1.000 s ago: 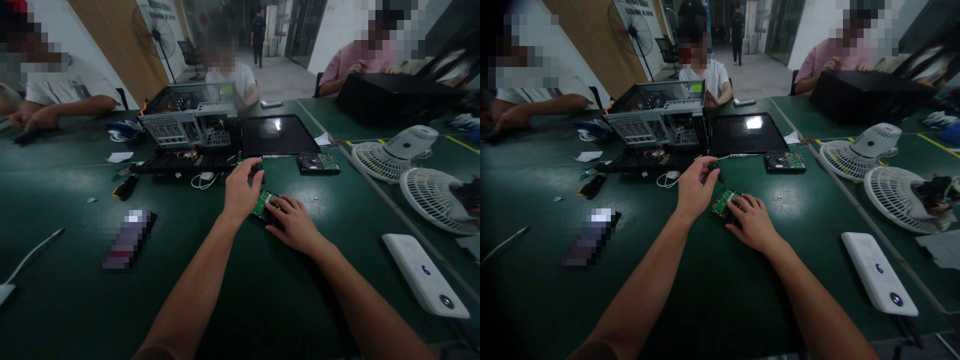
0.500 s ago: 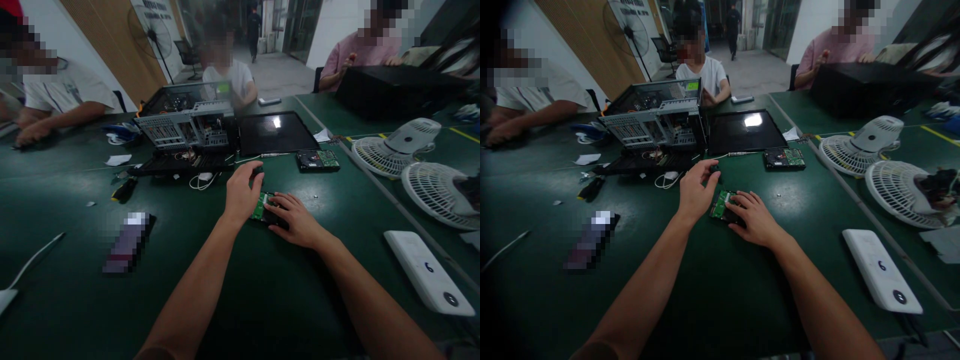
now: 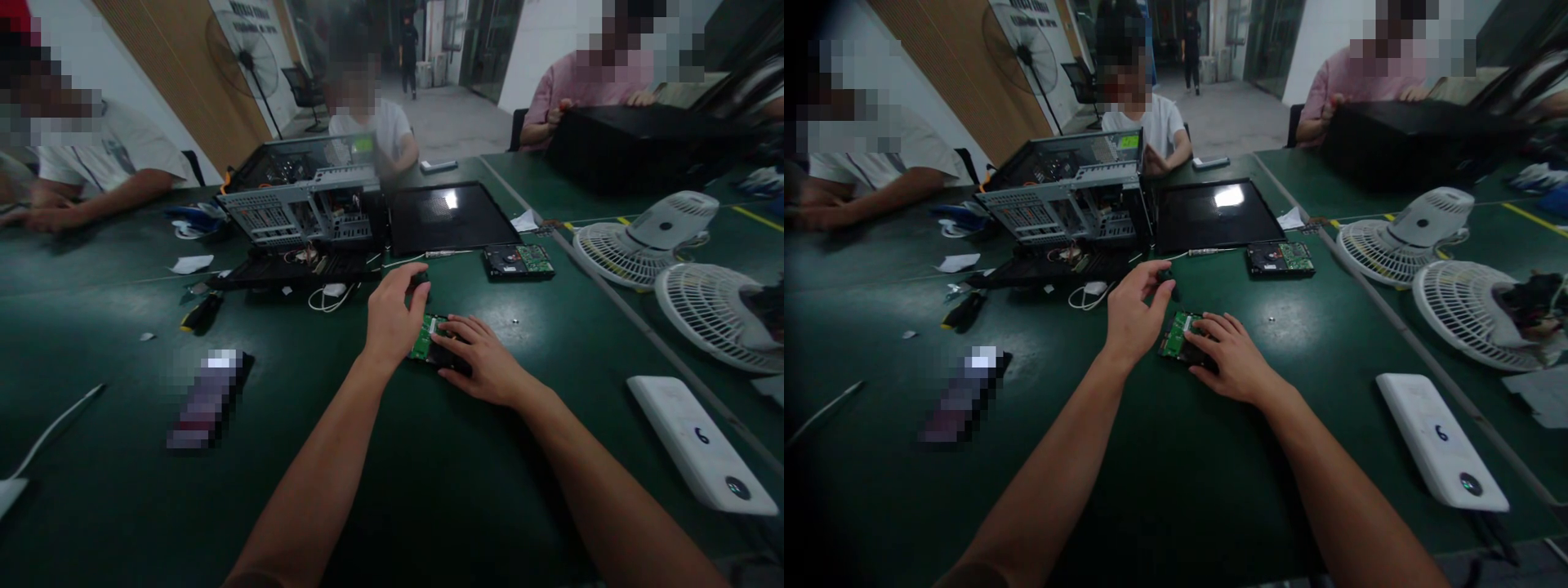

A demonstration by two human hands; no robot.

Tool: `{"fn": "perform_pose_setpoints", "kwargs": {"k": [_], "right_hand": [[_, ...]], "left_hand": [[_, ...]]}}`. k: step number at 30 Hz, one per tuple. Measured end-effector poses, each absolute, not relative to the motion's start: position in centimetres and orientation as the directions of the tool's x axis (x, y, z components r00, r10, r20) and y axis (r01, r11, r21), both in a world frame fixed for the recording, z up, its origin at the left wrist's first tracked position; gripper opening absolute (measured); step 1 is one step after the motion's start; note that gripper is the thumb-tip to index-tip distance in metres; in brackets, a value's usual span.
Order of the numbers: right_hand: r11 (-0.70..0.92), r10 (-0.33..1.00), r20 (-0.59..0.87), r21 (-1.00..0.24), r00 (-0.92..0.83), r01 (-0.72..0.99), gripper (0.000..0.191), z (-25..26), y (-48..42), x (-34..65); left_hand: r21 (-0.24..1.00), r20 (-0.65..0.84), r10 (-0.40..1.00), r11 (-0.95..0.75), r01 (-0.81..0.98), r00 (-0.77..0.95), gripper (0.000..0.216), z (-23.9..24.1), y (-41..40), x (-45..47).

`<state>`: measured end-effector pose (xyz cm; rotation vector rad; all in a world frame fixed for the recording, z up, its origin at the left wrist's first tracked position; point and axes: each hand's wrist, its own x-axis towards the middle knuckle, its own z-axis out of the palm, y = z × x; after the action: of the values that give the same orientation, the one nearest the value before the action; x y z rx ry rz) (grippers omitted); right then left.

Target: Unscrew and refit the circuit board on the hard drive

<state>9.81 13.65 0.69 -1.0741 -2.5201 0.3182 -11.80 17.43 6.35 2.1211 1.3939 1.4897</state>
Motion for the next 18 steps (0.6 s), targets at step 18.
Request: {"fn": "perform_pose_setpoints", "kwargs": {"k": [18], "right_hand": [[0.683, 0.729, 0.255, -0.343, -0.636, 0.645, 0.061, 0.8, 13.48, 9.78]], "left_hand": [[0.599, 0.644, 0.763, -0.544, 0.588, 0.05, 0.028, 6.05, 17.56, -11.76]]}}
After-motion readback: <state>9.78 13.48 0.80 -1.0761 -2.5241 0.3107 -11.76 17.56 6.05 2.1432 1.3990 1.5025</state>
